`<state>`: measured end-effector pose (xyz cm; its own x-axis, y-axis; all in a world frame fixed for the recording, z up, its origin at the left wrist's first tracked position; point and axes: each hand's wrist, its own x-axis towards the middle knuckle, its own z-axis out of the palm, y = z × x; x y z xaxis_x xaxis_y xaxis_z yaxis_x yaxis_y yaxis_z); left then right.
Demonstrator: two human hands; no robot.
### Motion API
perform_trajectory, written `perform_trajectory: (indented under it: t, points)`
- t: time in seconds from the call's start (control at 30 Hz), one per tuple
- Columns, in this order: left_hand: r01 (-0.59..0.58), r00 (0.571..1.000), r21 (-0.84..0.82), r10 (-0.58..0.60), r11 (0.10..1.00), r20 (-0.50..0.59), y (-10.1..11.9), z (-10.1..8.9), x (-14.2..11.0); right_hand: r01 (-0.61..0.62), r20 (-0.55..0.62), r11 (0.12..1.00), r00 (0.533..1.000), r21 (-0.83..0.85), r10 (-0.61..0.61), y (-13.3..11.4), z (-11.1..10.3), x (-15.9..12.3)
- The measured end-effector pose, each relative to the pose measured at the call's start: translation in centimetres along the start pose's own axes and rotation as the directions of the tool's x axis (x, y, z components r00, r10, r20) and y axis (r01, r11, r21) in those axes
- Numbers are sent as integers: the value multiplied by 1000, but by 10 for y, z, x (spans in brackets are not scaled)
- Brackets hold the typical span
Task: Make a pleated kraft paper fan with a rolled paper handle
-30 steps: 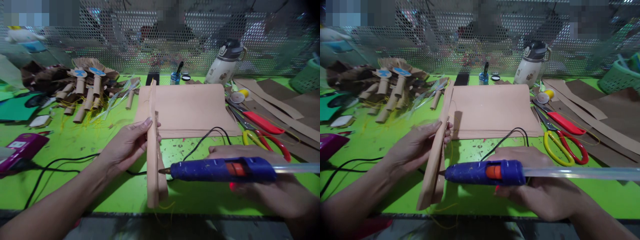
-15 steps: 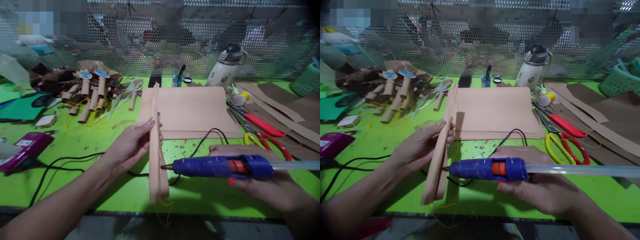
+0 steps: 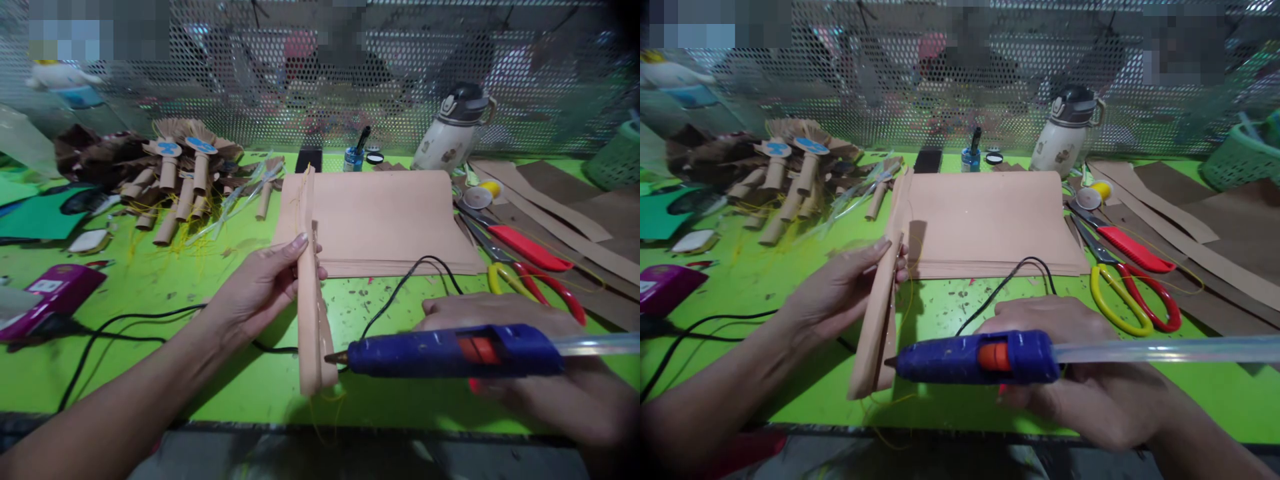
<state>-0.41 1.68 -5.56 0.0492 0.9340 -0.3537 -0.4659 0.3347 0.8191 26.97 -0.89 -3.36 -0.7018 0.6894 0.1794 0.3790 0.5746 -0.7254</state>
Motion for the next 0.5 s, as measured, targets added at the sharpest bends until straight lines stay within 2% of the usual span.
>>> perform_trajectory:
  t: [0.33,0.5]
  points:
    - [18,996,18,-19,1000,90,-2,-3,0,15,-65,999,998,35,-13,2,-1,10]
    - [20,996,35,-23,999,87,-1,-4,0,17,-12,1000,1000,23,-16,3,1,8]
